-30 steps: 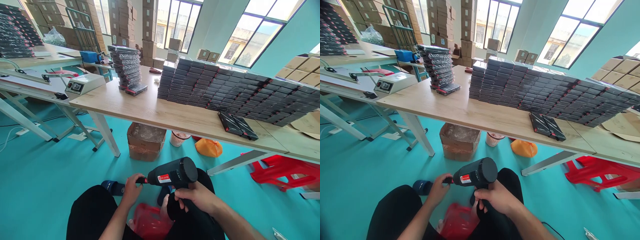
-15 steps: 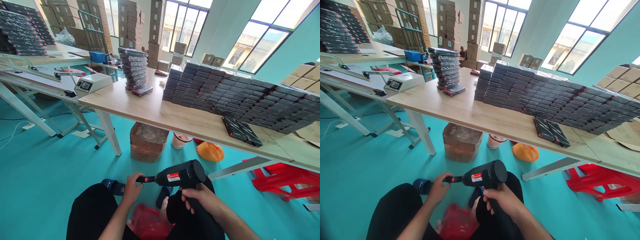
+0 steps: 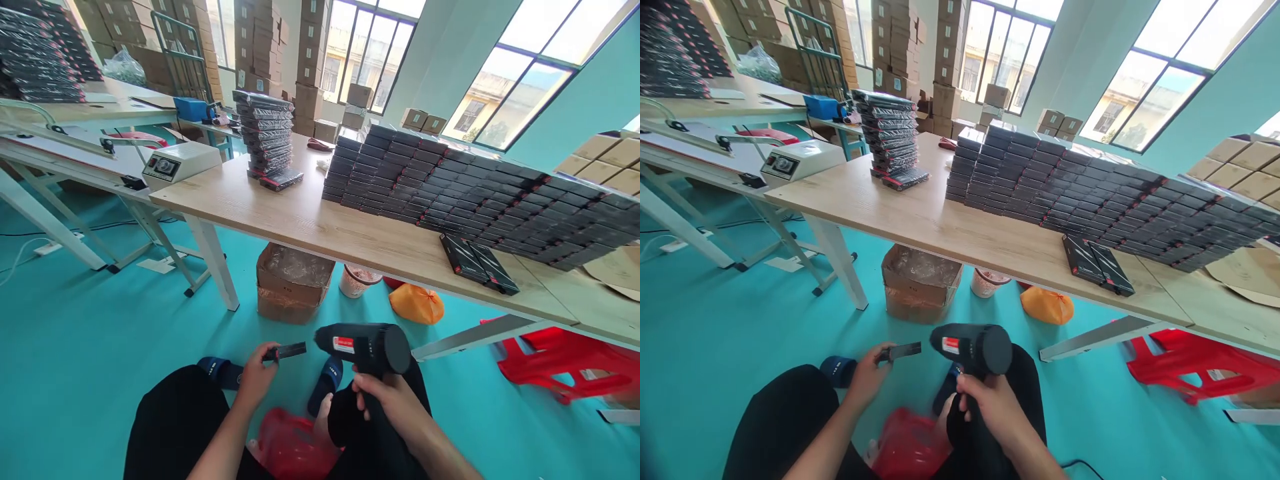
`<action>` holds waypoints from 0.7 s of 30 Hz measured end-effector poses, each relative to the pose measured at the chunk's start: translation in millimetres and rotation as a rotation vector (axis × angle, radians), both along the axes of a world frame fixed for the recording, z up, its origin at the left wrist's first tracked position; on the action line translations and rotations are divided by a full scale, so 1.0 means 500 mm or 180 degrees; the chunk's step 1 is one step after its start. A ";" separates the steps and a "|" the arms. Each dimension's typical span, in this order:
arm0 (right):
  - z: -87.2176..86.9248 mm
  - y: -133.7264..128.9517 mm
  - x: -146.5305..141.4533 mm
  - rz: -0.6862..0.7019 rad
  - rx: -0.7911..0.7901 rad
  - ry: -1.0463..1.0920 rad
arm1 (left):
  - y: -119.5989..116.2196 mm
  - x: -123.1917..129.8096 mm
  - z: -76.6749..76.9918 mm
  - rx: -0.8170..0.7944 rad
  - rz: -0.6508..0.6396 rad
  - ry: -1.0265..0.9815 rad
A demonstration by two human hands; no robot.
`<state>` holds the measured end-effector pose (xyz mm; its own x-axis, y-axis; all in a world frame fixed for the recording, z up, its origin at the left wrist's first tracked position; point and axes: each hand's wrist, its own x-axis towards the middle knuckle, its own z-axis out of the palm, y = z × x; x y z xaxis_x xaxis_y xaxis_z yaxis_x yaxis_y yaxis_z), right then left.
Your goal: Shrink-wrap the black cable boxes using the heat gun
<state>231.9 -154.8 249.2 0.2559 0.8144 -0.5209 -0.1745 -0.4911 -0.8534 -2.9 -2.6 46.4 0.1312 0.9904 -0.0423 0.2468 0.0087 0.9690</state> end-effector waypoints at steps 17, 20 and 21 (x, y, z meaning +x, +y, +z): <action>0.014 -0.005 -0.047 0.0782 0.0070 0.0251 | 0.011 -0.002 0.002 0.0416 -0.0251 0.0560; 0.008 -0.006 -0.036 0.0348 -0.0049 -0.0302 | 0.011 -0.005 0.006 0.0255 -0.0177 0.0528; 0.006 -0.008 -0.032 0.0245 -0.0096 -0.0324 | 0.010 -0.005 0.007 0.0199 -0.0168 0.0521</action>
